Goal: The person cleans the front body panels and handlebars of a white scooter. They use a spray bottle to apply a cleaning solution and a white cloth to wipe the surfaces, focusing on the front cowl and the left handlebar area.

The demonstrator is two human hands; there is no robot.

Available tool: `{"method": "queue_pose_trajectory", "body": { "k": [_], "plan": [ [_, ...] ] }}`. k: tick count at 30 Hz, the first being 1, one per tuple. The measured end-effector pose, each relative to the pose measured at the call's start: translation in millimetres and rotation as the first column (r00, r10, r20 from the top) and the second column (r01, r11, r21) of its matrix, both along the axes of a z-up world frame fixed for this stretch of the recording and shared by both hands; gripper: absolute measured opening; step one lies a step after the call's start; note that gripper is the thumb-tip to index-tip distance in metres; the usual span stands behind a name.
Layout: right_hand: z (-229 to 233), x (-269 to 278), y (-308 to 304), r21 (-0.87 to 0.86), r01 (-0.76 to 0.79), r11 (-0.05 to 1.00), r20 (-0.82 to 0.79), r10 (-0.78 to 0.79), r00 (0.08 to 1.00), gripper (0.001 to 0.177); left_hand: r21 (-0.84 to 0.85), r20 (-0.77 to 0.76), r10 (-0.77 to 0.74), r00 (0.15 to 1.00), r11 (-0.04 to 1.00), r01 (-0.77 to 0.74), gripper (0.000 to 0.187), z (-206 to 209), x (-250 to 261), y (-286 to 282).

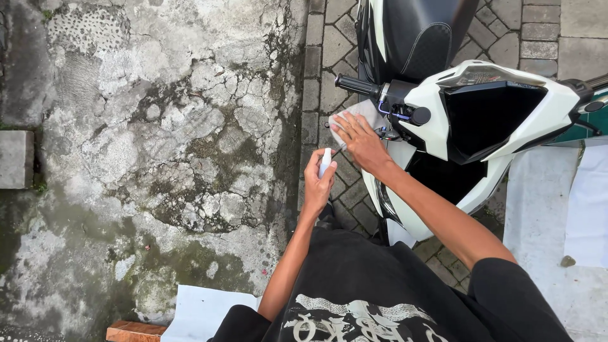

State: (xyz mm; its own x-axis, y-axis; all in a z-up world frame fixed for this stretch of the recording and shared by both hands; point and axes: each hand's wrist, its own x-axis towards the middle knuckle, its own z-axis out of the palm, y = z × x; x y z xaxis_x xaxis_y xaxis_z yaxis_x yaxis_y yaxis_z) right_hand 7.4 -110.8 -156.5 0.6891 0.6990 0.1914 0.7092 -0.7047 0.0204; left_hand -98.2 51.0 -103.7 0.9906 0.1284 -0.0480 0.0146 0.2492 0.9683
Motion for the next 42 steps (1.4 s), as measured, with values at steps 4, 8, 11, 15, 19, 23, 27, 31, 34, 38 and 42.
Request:
{"method": "queue_pose_trajectory", "body": {
  "k": [4,8,11,15,19,23,27,31,34,38,42],
  "plan": [
    [2.5,-4.8,-28.2,-0.080,0.009,0.997,0.075,-0.003,0.997,0.061,0.012,-0.003,0.000,1.000,1.000,0.000,0.021,-3.8,-3.7,-4.9],
    [35.9,-15.5,-42.5,-0.120,-0.023,0.993,0.118,0.037,0.992,0.058,0.034,-0.031,-0.015,0.999,0.999,0.016,0.022,-4.8,-5.8,-10.3],
    [55.0,-27.1,-50.0,-0.125,-0.054,0.991,0.094,0.066,0.993,0.055,0.036,-0.050,-0.018,0.999,0.999,0.019,0.022,-4.0,-8.6,-13.0],
    [49.5,-31.9,-66.8,-0.008,-0.099,0.995,-0.012,0.099,0.995,0.055,0.064,-0.051,-0.023,0.998,0.998,0.027,0.023,-6.8,-8.2,-14.3],
    [61.0,-35.2,-84.2,0.056,-0.123,0.991,-0.069,0.126,0.990,0.060,0.068,-0.050,-0.051,0.997,0.996,0.054,0.022,-0.6,-6.9,-16.5],
    [63.8,-35.7,-94.1,0.099,-0.161,0.982,-0.042,0.166,0.985,0.060,0.071,-0.076,-0.063,0.995,0.995,0.069,0.022,3.9,-2.1,-18.6],
    [61.8,-33.9,-101.6,0.189,-0.188,0.964,-0.085,0.207,0.975,0.056,0.093,-0.076,-0.064,0.995,0.993,0.071,0.023,2.2,-2.3,-17.4],
    [69.3,-37.5,-108.6,0.273,-0.194,0.942,-0.152,0.241,0.959,0.055,0.096,-0.084,-0.051,0.995,0.994,0.059,0.022,2.1,-6.0,-14.3],
    [70.4,-36.5,-94.3,0.426,-0.056,0.903,-0.221,0.164,0.961,0.056,0.052,-0.097,-0.026,0.995,0.998,0.032,0.018,-2.2,-1.0,-13.5],
    [72.9,-55.8,-58.2,0.638,0.507,0.579,-0.534,-0.141,0.834,0.034,0.056,-0.089,0.008,0.996,0.998,-0.003,0.016,-0.2,3.1,-13.9],
    [15.8,-84.0,-42.2,0.480,0.875,-0.068,-0.861,-0.229,0.455,0.047,0.110,-0.065,0.061,0.996,0.993,-0.054,0.015,1.2,10.0,-8.9]
  ]
}}
